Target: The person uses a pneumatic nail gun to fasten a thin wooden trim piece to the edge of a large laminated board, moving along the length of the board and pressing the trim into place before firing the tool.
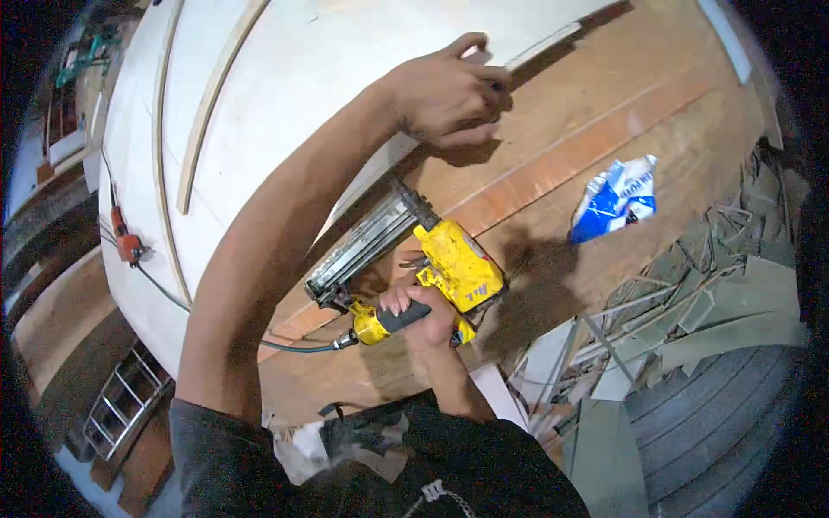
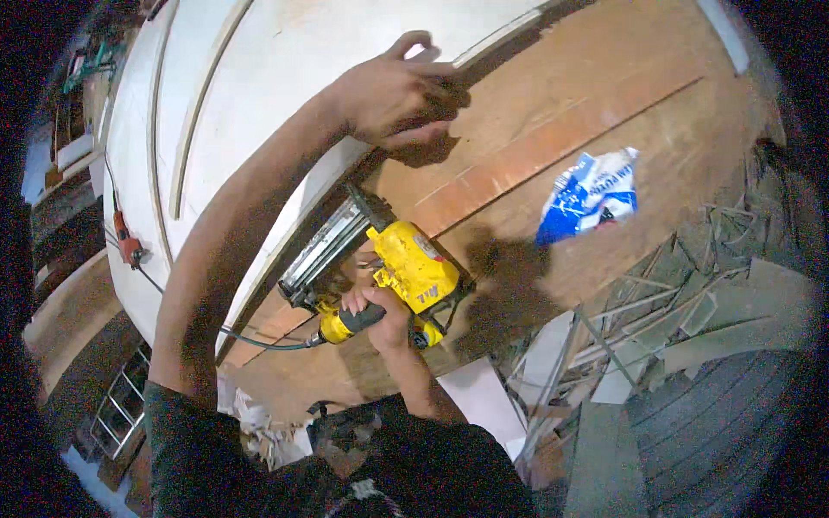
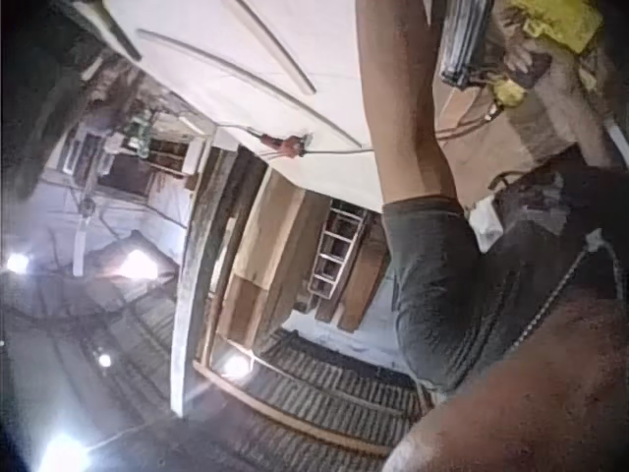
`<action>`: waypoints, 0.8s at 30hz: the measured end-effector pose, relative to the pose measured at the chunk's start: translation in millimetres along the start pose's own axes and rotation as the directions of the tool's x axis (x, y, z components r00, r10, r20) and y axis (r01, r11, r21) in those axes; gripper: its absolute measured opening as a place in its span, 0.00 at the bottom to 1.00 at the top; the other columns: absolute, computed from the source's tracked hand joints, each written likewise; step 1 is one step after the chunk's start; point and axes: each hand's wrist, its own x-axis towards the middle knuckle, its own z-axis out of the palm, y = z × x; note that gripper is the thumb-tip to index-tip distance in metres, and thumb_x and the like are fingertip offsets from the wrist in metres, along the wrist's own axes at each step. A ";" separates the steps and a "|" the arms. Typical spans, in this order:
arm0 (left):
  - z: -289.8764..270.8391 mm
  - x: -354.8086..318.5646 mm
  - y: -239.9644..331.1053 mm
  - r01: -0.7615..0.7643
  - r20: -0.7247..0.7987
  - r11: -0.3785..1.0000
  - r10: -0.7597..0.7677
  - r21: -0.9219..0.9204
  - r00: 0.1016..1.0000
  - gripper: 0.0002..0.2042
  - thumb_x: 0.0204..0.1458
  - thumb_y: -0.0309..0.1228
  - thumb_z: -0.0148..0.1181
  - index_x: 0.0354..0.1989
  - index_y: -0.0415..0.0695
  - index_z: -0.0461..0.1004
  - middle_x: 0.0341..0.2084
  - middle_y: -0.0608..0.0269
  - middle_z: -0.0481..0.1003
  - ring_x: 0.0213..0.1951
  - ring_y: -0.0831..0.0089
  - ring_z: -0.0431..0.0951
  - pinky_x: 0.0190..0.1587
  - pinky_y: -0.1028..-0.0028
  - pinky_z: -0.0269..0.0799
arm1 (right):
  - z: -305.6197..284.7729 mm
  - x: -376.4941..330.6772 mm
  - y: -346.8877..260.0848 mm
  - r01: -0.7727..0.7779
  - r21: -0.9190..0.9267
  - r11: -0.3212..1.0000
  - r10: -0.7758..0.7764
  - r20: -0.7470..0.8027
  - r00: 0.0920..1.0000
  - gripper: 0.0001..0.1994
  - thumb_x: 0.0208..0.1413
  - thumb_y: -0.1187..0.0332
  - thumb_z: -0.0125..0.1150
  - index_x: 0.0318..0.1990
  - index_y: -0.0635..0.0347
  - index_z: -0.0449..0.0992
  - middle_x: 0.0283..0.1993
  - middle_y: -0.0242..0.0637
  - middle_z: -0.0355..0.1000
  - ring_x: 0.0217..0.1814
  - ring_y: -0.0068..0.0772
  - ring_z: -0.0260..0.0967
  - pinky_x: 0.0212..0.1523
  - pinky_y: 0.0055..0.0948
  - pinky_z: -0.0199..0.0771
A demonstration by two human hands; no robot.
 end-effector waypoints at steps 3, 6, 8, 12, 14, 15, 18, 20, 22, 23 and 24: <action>-8.1 5.1 3.7 0.024 0.028 1.000 -0.024 -0.011 0.999 0.15 0.56 0.40 0.44 0.28 0.47 0.76 0.39 0.68 0.75 0.53 0.73 0.67 0.60 0.49 0.44 | -1.5 -7.7 -5.4 0.118 0.001 0.993 -0.118 0.001 0.993 0.14 0.47 0.67 0.49 0.41 0.61 0.66 0.20 0.32 0.57 0.25 0.28 0.56 0.38 0.32 0.59; -6.8 2.1 4.3 0.024 0.033 0.996 -0.027 0.090 0.999 0.15 0.57 0.39 0.41 0.31 0.47 0.76 0.40 0.69 0.75 0.54 0.74 0.67 0.61 0.49 0.42 | 8.3 -14.2 -8.7 0.175 0.010 0.985 -0.173 -0.111 0.979 0.06 0.46 0.67 0.48 0.27 0.59 0.66 0.19 0.32 0.58 0.25 0.30 0.57 0.39 0.33 0.60; -9.2 5.6 6.5 0.049 0.093 0.979 -0.068 0.197 0.993 0.16 0.58 0.39 0.39 0.36 0.49 0.76 0.42 0.69 0.75 0.53 0.74 0.67 0.62 0.50 0.42 | 3.3 -7.3 -10.7 0.206 0.010 0.979 -0.204 -0.100 0.974 0.05 0.46 0.67 0.48 0.25 0.58 0.65 0.19 0.32 0.58 0.25 0.30 0.57 0.40 0.33 0.60; -5.8 12.3 4.0 0.044 0.017 0.971 -0.049 0.237 0.999 0.16 0.58 0.39 0.39 0.37 0.50 0.76 0.42 0.69 0.75 0.53 0.74 0.68 0.62 0.52 0.42 | -3.0 -6.2 -9.8 0.270 -0.008 0.963 -0.270 -0.068 0.961 0.06 0.46 0.68 0.49 0.23 0.59 0.66 0.20 0.34 0.60 0.25 0.32 0.58 0.39 0.34 0.63; -4.1 7.2 -3.8 0.058 0.043 0.965 -0.072 0.255 0.997 0.16 0.58 0.40 0.39 0.38 0.51 0.76 0.42 0.68 0.75 0.52 0.73 0.69 0.62 0.53 0.42 | 1.0 -2.1 -9.9 0.309 -0.062 0.949 -0.311 -0.027 0.950 0.07 0.48 0.69 0.49 0.20 0.59 0.66 0.21 0.36 0.62 0.26 0.34 0.61 0.38 0.35 0.65; -5.6 6.2 -7.8 0.050 0.032 0.963 -0.061 0.265 0.998 0.16 0.58 0.40 0.39 0.38 0.51 0.76 0.42 0.68 0.75 0.52 0.73 0.69 0.62 0.53 0.42 | 3.3 1.5 -8.3 0.323 -0.067 0.944 -0.325 -0.017 0.946 0.07 0.48 0.69 0.49 0.20 0.59 0.66 0.21 0.36 0.62 0.26 0.34 0.61 0.38 0.35 0.65; 0.1 6.7 2.0 0.051 0.000 0.988 -0.051 0.145 0.999 0.16 0.57 0.40 0.40 0.38 0.51 0.76 0.42 0.68 0.75 0.51 0.73 0.69 0.62 0.53 0.43 | 5.6 1.5 -11.7 0.295 -0.025 0.955 -0.296 -0.069 0.953 0.04 0.46 0.69 0.49 0.27 0.59 0.66 0.20 0.34 0.60 0.24 0.32 0.59 0.38 0.36 0.64; -4.1 7.7 -2.4 0.060 0.016 0.979 -0.065 0.197 0.998 0.15 0.57 0.40 0.41 0.38 0.51 0.76 0.42 0.67 0.75 0.52 0.74 0.69 0.62 0.52 0.44 | 14.5 4.0 -16.9 0.289 -0.068 0.955 -0.293 -0.055 0.955 0.04 0.46 0.70 0.49 0.30 0.59 0.67 0.20 0.34 0.60 0.24 0.32 0.59 0.38 0.36 0.64; -4.6 11.7 -0.4 0.043 0.036 0.984 -0.050 0.172 0.998 0.15 0.57 0.40 0.42 0.38 0.51 0.76 0.42 0.67 0.75 0.52 0.73 0.69 0.61 0.52 0.44 | 12.2 8.5 -20.5 0.247 -0.022 0.969 -0.248 -0.060 0.967 0.11 0.47 0.71 0.48 0.40 0.60 0.67 0.19 0.34 0.59 0.24 0.31 0.59 0.38 0.35 0.64; -7.5 13.8 -1.4 0.020 0.051 0.988 -0.028 0.153 0.998 0.14 0.57 0.40 0.42 0.38 0.51 0.76 0.42 0.67 0.75 0.52 0.73 0.69 0.61 0.51 0.44 | 6.3 12.0 -20.4 0.228 -0.020 0.974 -0.228 -0.048 0.972 0.11 0.47 0.71 0.48 0.40 0.60 0.67 0.19 0.34 0.59 0.24 0.31 0.59 0.38 0.35 0.64; -8.1 16.2 -1.5 -0.029 0.103 0.989 0.014 0.146 0.995 0.14 0.57 0.41 0.43 0.37 0.50 0.76 0.42 0.67 0.75 0.53 0.71 0.68 0.61 0.51 0.44 | -0.8 12.6 -18.9 0.163 -0.017 0.986 -0.164 -0.079 0.983 0.15 0.47 0.71 0.48 0.45 0.60 0.65 0.19 0.34 0.59 0.24 0.31 0.59 0.38 0.35 0.64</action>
